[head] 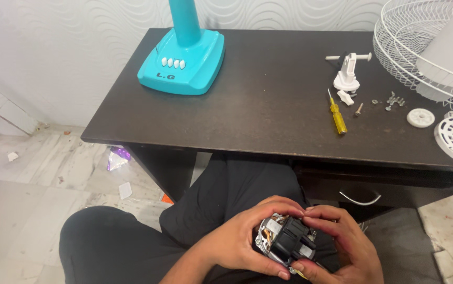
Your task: The person assembles an electric fan by securing the base with screws and attaching the motor assembly. They use a screwdriver to tighten screws on the base and then connect the motor to the base.
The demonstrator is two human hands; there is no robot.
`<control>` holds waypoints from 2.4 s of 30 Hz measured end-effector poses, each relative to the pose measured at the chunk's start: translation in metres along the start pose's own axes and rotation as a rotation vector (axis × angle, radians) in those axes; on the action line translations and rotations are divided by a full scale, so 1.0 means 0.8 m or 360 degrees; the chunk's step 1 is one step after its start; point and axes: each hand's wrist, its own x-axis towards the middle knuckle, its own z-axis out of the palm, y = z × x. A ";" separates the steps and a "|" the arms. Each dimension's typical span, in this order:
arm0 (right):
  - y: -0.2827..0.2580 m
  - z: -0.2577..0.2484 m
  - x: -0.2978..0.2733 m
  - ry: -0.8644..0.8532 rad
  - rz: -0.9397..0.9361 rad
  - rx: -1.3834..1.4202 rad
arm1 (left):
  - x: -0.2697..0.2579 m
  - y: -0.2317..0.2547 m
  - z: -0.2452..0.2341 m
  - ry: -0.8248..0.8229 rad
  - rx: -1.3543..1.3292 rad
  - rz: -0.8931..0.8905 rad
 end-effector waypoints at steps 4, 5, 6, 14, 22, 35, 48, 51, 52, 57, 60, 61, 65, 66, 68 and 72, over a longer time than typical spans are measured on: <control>0.006 -0.001 0.000 -0.0004 0.0049 0.0142 | 0.004 0.012 0.001 0.0007 -0.0064 -0.0103; 0.007 -0.002 -0.003 -0.0002 0.0097 0.0142 | 0.005 0.014 0.001 0.0004 -0.0084 -0.0116; 0.009 -0.004 -0.006 0.0001 0.0144 0.0139 | 0.006 0.016 0.002 0.0001 -0.0105 -0.0124; 0.056 -0.032 -0.006 0.0269 -0.0172 0.0270 | 0.005 -0.031 -0.004 -0.0039 -0.0021 -0.0045; 0.040 -0.086 0.094 0.1300 0.0324 -0.0249 | 0.022 -0.272 -0.012 0.0091 0.0299 0.0541; 0.057 -0.174 0.216 0.0710 0.1163 -0.1416 | 0.032 -0.381 -0.014 0.0454 0.0281 0.0529; 0.086 -0.195 0.227 0.0827 0.0978 -0.1696 | 0.031 -0.354 -0.007 0.0399 0.0185 0.0520; 0.088 -0.196 0.233 0.0757 0.0968 -0.1753 | 0.035 -0.342 -0.007 0.0370 0.0147 0.0531; 0.088 -0.197 0.235 0.0744 0.0948 -0.1806 | 0.034 -0.337 -0.005 0.0349 0.0113 0.0533; 0.088 -0.199 0.244 0.0644 0.1044 -0.1919 | 0.028 -0.301 -0.002 0.0278 -0.0014 0.0457; 0.091 -0.198 0.245 0.0606 0.0999 -0.1959 | 0.016 -0.266 -0.001 0.0228 -0.0122 0.0364; 0.091 -0.199 0.247 0.0611 0.0950 -0.1979 | 0.017 -0.252 -0.003 0.0208 -0.0160 0.0332; 0.090 -0.198 0.243 0.0612 0.0847 -0.2030 | 0.008 -0.193 0.001 0.0215 -0.0091 0.0030; 0.086 -0.196 0.242 0.0618 0.0830 -0.2034 | 0.009 -0.179 0.000 0.0188 -0.0175 0.0007; 0.071 -0.191 0.238 0.0725 0.0695 -0.1946 | 0.011 -0.152 -0.001 0.0138 -0.0343 -0.0037; 0.024 -0.161 0.207 0.0889 0.0374 -0.1673 | 0.011 -0.104 0.002 0.0159 -0.0402 -0.0105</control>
